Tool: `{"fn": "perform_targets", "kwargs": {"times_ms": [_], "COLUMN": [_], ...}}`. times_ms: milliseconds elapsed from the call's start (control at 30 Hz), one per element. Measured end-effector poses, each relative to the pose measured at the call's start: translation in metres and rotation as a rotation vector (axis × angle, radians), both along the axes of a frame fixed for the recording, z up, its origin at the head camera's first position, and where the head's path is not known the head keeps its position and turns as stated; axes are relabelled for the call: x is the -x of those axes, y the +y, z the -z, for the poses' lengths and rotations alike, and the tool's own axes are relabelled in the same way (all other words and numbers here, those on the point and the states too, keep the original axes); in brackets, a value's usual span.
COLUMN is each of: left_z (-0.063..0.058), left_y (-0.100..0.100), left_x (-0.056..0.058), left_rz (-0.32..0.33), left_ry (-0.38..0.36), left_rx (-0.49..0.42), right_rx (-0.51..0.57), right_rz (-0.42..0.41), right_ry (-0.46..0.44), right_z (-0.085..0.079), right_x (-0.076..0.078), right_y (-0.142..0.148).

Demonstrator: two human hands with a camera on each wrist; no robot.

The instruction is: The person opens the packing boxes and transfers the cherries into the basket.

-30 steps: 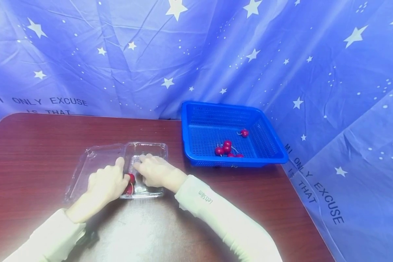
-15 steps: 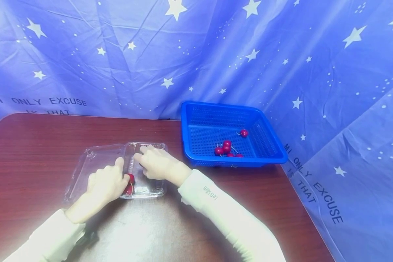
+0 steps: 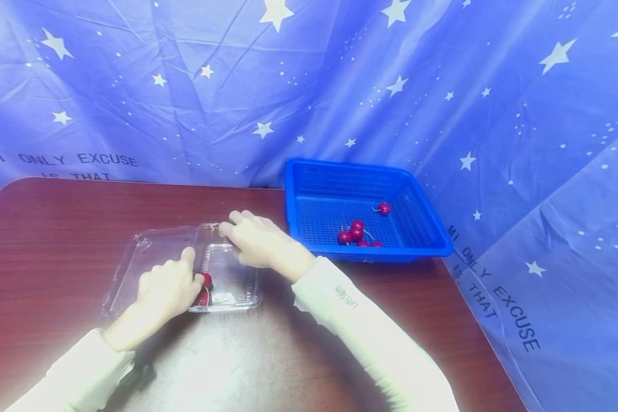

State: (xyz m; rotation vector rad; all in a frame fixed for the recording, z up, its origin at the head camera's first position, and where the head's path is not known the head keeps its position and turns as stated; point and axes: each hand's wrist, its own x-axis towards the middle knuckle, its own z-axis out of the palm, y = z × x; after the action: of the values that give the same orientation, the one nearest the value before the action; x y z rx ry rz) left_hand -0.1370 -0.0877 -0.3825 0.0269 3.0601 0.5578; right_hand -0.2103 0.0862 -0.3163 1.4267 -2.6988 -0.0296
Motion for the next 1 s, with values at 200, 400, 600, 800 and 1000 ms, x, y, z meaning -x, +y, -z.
{"fn": "perform_targets", "kwargs": {"times_ms": [200, 400, 600, 800, 1000], "left_z": [0.002, 0.002, 0.001, 0.001, 0.000], "left_y": [0.000, 0.000, 0.000, 0.000, 0.000], "left_x": [0.000, 0.001, 0.001, 0.001, 0.000], "left_rz": [0.001, 0.005, 0.004, 0.002, 0.004], "left_ry": [0.000, 0.004, 0.008, 0.011, 0.007], "left_rx": [0.002, 0.005, 0.005, 0.003, 0.005], "right_rx": [0.029, 0.066, 0.091, 0.101, 0.113], "right_rz": [0.021, 0.061, 0.097, 0.117, 0.175], "right_ry": [-0.005, 0.019, 0.015, 0.030, 0.006], "right_z": [-0.012, -0.025, -0.033, -0.042, -0.054], "right_x": [0.005, 0.012, 0.018, 0.023, 0.029], "right_y": [0.006, 0.016, 0.025, 0.032, 0.043]}}
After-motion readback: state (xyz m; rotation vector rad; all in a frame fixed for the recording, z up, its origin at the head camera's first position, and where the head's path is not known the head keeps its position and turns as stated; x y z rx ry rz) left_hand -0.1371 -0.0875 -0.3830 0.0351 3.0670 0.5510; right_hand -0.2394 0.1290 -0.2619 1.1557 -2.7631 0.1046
